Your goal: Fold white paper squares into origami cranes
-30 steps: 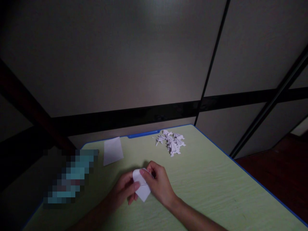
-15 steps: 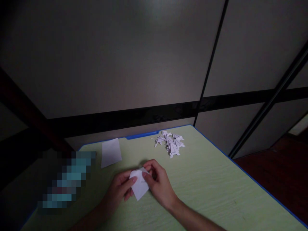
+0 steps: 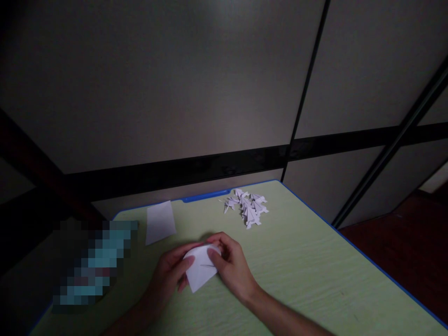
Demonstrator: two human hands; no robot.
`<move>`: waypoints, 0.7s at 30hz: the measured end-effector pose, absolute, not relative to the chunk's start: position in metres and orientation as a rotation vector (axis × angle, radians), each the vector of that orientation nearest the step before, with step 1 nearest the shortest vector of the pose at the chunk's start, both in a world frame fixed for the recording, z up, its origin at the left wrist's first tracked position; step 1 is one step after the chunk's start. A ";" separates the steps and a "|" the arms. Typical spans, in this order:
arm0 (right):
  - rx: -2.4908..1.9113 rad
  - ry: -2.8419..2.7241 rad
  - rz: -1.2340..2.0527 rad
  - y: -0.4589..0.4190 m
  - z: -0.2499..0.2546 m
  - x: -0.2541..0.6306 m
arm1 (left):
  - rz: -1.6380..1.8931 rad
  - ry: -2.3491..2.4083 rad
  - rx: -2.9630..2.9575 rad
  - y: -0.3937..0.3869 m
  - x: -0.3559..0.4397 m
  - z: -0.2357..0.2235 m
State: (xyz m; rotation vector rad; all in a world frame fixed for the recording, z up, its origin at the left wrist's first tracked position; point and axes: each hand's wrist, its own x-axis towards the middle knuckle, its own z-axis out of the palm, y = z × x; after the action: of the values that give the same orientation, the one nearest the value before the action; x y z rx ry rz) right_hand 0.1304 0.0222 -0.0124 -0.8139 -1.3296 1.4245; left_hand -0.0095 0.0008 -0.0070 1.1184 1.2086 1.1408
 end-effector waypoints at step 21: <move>-0.667 -1.320 1.258 0.023 -0.007 0.134 | 1.280 1.117 1.240 -0.001 -0.014 -0.009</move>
State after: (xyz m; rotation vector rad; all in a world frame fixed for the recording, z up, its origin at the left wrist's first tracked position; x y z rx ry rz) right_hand 0.1345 0.0231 -0.0073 -0.6675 -1.3200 1.2576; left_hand -0.0139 -0.0013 -0.0093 1.2395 1.1166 1.2804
